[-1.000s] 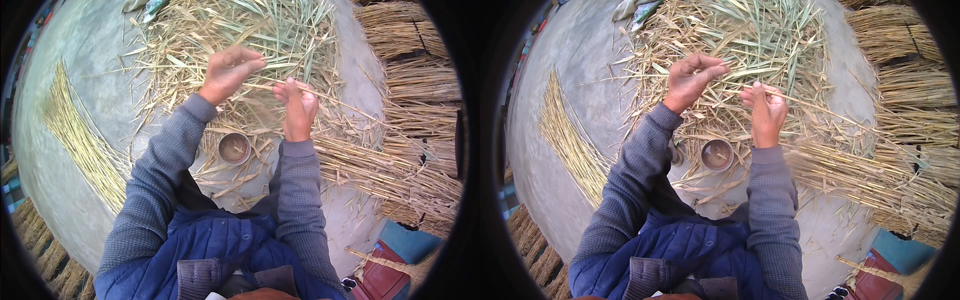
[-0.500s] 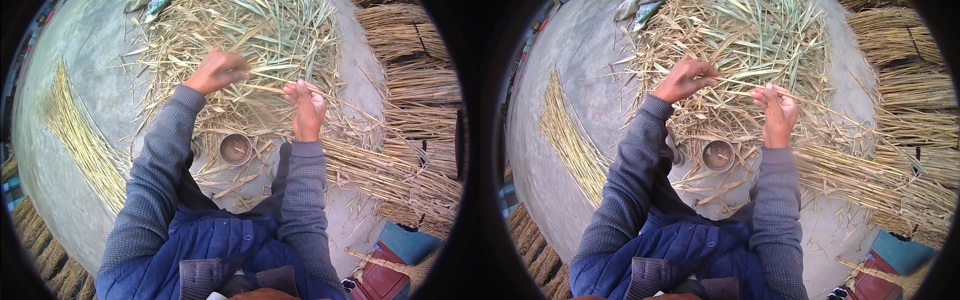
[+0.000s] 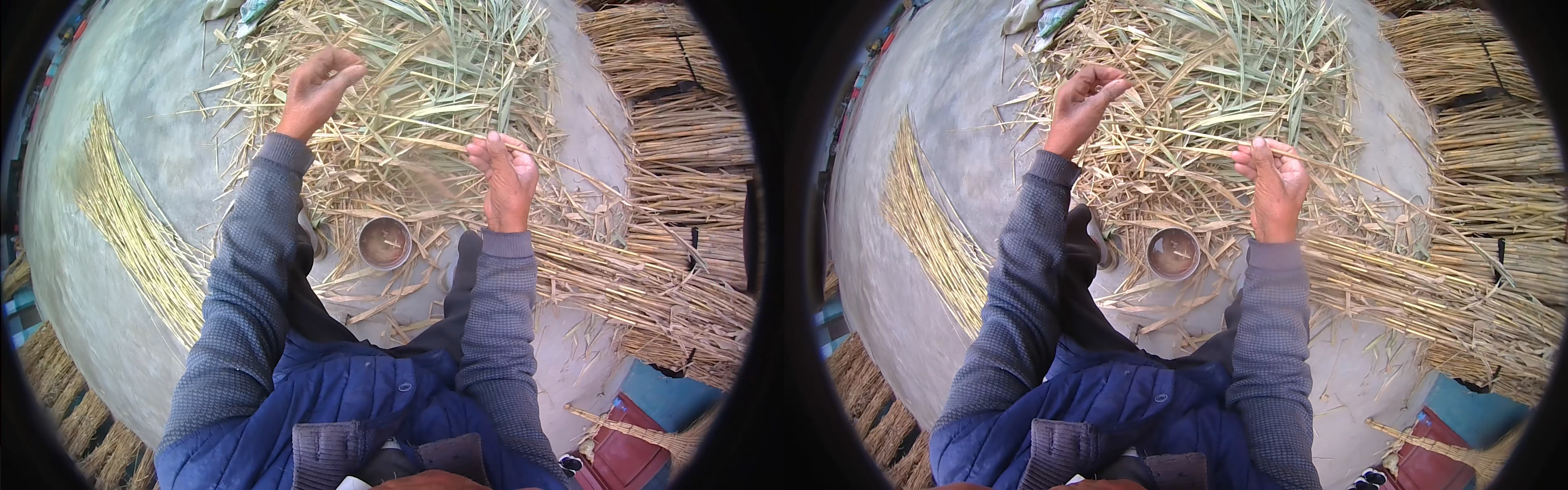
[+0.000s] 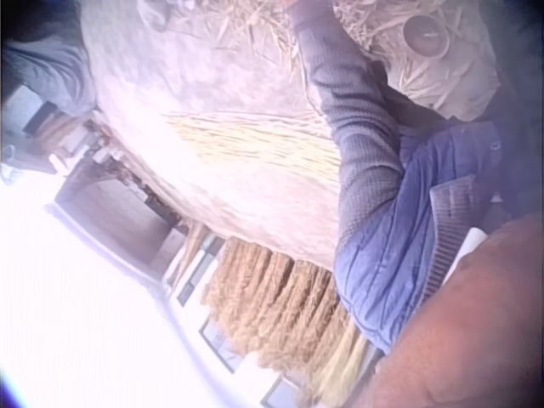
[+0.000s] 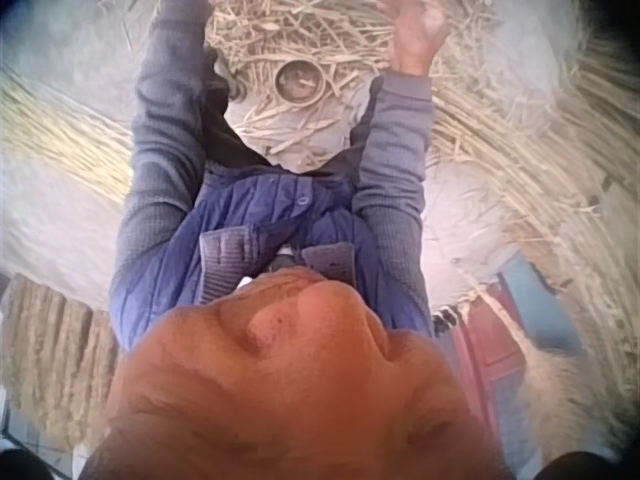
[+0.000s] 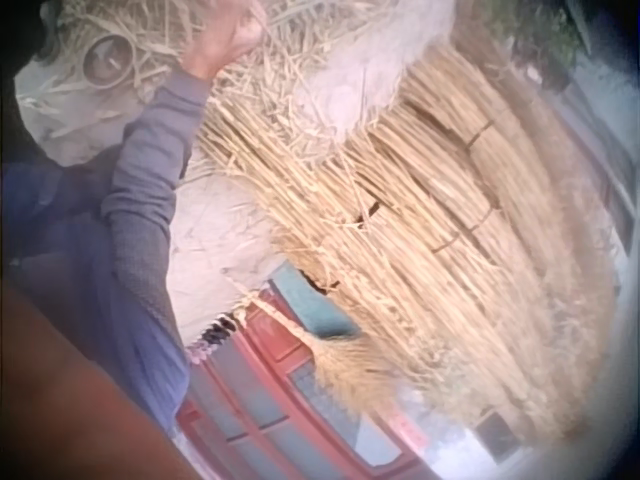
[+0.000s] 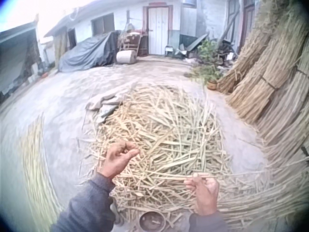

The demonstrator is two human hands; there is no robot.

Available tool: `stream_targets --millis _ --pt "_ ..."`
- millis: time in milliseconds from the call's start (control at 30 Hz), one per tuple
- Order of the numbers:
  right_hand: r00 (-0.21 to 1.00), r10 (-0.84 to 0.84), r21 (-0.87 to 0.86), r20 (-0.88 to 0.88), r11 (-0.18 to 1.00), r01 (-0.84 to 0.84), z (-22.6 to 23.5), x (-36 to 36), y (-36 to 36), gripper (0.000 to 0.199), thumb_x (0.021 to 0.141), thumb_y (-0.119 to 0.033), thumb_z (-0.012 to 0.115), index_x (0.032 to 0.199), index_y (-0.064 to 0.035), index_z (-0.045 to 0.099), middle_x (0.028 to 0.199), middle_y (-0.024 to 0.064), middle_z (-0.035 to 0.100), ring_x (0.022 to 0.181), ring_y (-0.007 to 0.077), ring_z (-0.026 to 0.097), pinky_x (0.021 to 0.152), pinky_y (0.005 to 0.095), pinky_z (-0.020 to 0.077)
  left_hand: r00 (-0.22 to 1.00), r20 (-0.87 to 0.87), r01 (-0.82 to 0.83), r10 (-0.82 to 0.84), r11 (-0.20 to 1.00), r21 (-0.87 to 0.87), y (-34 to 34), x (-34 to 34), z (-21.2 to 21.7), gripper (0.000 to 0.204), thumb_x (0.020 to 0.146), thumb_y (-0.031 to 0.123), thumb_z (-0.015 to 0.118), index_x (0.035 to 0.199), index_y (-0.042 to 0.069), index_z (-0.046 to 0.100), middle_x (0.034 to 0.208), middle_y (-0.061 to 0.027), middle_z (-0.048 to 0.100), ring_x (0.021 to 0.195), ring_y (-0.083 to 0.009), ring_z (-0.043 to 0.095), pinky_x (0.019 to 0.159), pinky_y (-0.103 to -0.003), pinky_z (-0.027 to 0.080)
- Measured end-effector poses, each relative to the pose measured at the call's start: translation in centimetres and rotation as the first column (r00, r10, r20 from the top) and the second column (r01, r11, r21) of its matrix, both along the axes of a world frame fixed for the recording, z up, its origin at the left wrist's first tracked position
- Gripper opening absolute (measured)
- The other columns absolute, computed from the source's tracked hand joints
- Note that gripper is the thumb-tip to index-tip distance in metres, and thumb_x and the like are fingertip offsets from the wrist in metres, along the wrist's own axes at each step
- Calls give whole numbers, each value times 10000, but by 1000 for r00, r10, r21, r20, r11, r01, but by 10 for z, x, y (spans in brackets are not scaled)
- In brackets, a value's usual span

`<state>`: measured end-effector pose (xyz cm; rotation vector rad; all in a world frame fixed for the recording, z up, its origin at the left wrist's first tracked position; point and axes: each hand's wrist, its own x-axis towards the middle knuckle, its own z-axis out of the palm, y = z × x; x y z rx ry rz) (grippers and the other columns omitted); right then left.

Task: The person sits on the floor and repeatedly picks up dried plant stalks, strips off the outer layers by hand, and places the processed stalks into a pile. The task continues with the same repetitive motion across the clip.

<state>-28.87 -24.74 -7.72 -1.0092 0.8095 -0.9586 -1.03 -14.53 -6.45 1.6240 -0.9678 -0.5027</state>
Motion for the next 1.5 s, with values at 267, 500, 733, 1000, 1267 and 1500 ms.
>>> stream_targets --millis 267,500,733,1000,1267,1500 --pt "998 54 -2 37 999 -54 -1 1 -1 283 942 -166 699 1076 53 579 932 168 702 775 176 707 684 236 585 659 690 357 -300 932 64 -5 -36 -11 132 835 238 753 825 112 714 723 -15 693 683 -189 636 759 -340 417" --pt "1000 -20 44 0 999 20 6 -14 -17 271 957 -166 678 1094 45 580 957 155 701 826 196 716 712 247 586 767 569 217 -297 954 206 14 -4 11 174 805 253 767 853 99 701 795 -55 710 721 -210 647 777 -354 429" --pt "991 134 -34 13 990 -133 4 12 7 249 954 -140 674 1116 19 573 1072 179 696 923 225 717 765 276 592 919 36 388 -392 917 95 -16 -71 -11 216 862 217 752 957 24 729 835 -96 723 753 -172 676 691 -317 529" --pt "984 180 -61 7 982 -179 6 11 8 247 967 -144 654 1127 21 561 1100 205 692 948 226 713 791 284 586 924 -101 379 -370 920 100 -19 -64 -9 176 864 162 779 955 23 722 840 -29 723 764 -65 650 662 -223 528" --pt "996 69 7 -48 998 -69 2 -3 3 213 981 -112 623 1095 50 546 1037 214 701 869 206 724 725 250 592 993 6 -118 118 993 -12 -8 -3 5 186 868 198 745 1010 94 687 944 -77 734 853 -166 685 877 -346 524" --pt "995 75 54 67 995 -79 -5 7 4 290 970 -154 654 1137 48 532 1019 202 698 867 210 723 723 250 596 637 718 325 -282 942 82 -22 -64 -21 150 835 268 752 845 121 723 796 -7 681 806 -190 611 796 -351 413"
